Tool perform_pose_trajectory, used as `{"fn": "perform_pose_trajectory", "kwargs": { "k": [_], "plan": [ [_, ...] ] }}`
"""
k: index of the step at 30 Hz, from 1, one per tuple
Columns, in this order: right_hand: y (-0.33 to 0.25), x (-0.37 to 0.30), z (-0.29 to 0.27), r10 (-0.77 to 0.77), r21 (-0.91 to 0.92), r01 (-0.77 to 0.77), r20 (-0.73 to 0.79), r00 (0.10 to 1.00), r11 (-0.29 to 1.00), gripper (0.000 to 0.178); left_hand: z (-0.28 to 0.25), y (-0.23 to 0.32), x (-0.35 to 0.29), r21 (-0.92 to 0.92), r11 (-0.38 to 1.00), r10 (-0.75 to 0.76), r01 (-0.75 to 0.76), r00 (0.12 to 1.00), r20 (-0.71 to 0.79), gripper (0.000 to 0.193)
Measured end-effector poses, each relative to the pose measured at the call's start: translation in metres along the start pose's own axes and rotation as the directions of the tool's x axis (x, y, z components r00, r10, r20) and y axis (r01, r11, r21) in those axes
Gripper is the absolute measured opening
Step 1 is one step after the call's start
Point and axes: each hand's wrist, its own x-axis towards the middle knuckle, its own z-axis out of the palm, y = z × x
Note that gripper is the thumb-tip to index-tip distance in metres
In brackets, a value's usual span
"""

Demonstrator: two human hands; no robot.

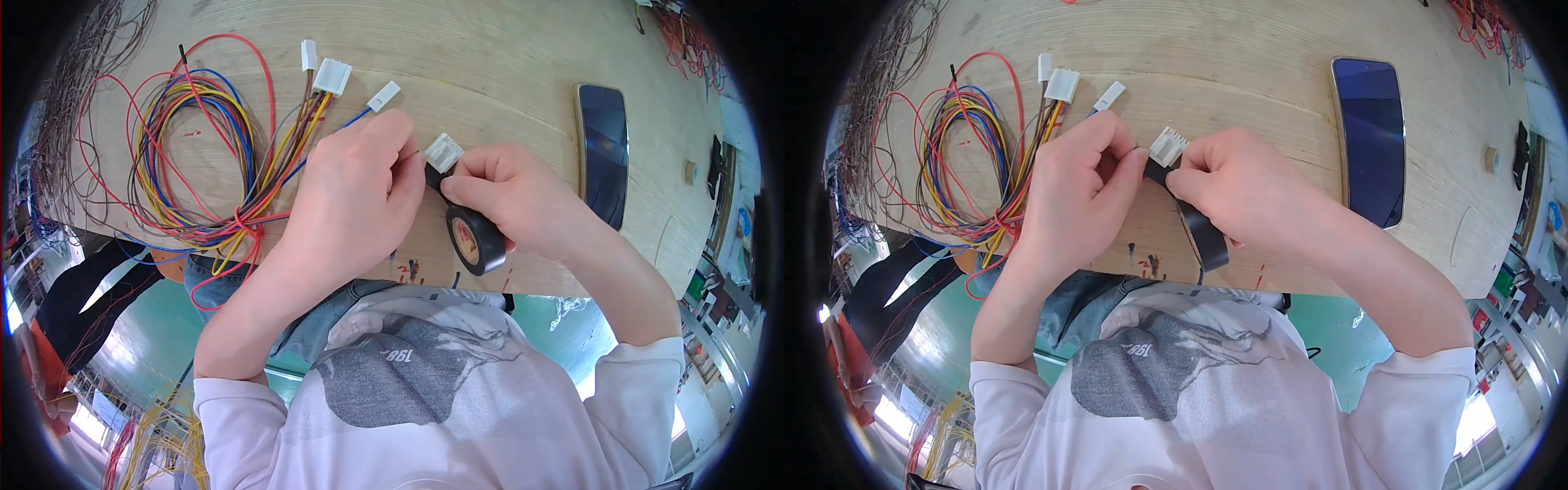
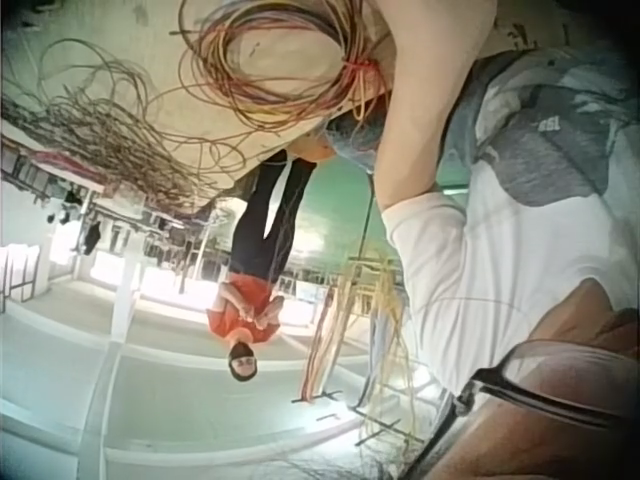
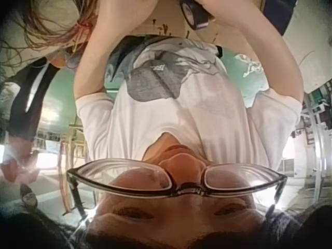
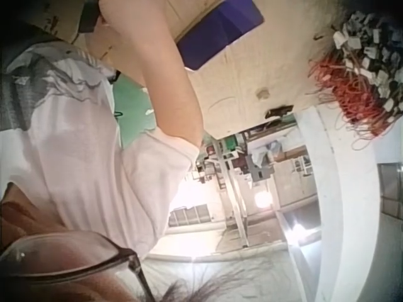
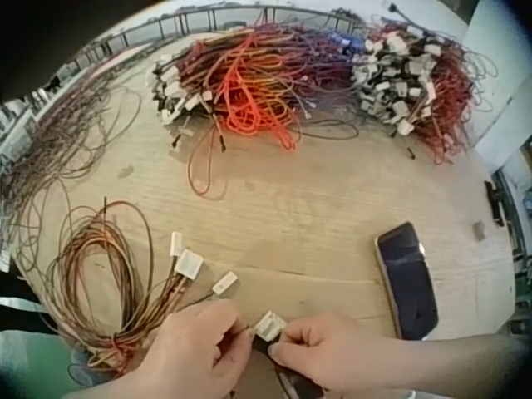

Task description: Bundling and wrapping electrical wire harnesses with black electrical tape.

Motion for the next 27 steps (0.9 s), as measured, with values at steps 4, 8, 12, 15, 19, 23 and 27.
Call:
{"fn": "perform_pose_trajectory", "kwargs": {
  "k": [4, 8, 12, 15, 19, 23, 27],
  "plan": [
    [0.0057, 0.0023, -0.0005, -0.031, 0.005, 0.031, -0.003, 1.000, 1.000, 0.025, 0.0005, 0.0036, 0.0017, 0.030, 0.999, -0.029, 0.030, 0.999, -0.015, 0.013],
    [0.0068, 0.0021, 0.0000, -0.057, 0.021, 0.057, -0.009, 0.998, 0.998, 0.025, 0.0015, 0.0060, 0.0024, 0.033, 0.997, -0.066, 0.067, 0.997, -0.031, 0.013],
    [0.0066, 0.0013, -0.0011, -0.051, 0.077, 0.050, 0.000, 0.999, 0.996, 0.025, 0.0017, 0.0062, 0.0027, 0.011, 0.997, -0.073, 0.073, 0.997, -0.034, 0.013],
    [0.0068, 0.0020, -0.0009, -0.059, 0.072, 0.060, -0.008, 0.998, 0.996, 0.025, 0.0019, 0.0053, 0.0018, -0.098, 0.977, -0.189, 0.189, 0.982, 0.008, 0.013],
    [0.0069, 0.0025, 0.0002, -0.088, 0.089, 0.088, -0.006, 0.996, 0.992, 0.024, 0.0039, 0.0020, 0.0020, -0.025, 0.996, -0.082, 0.080, 0.995, -0.057, 0.012],
    [0.0076, 0.0022, -0.0003, -0.095, 0.109, 0.095, -0.008, 0.995, 0.989, 0.024, 0.0022, 0.0017, 0.0025, -0.029, 0.996, -0.090, 0.088, 0.995, -0.046, 0.013],
    [0.0072, 0.0006, 0.0005, -0.096, 0.153, 0.095, -0.005, 0.995, 0.984, 0.024, 0.0003, 0.0012, 0.0033, -0.076, 0.986, -0.150, 0.148, 0.989, -0.016, 0.012]
  ]
}}
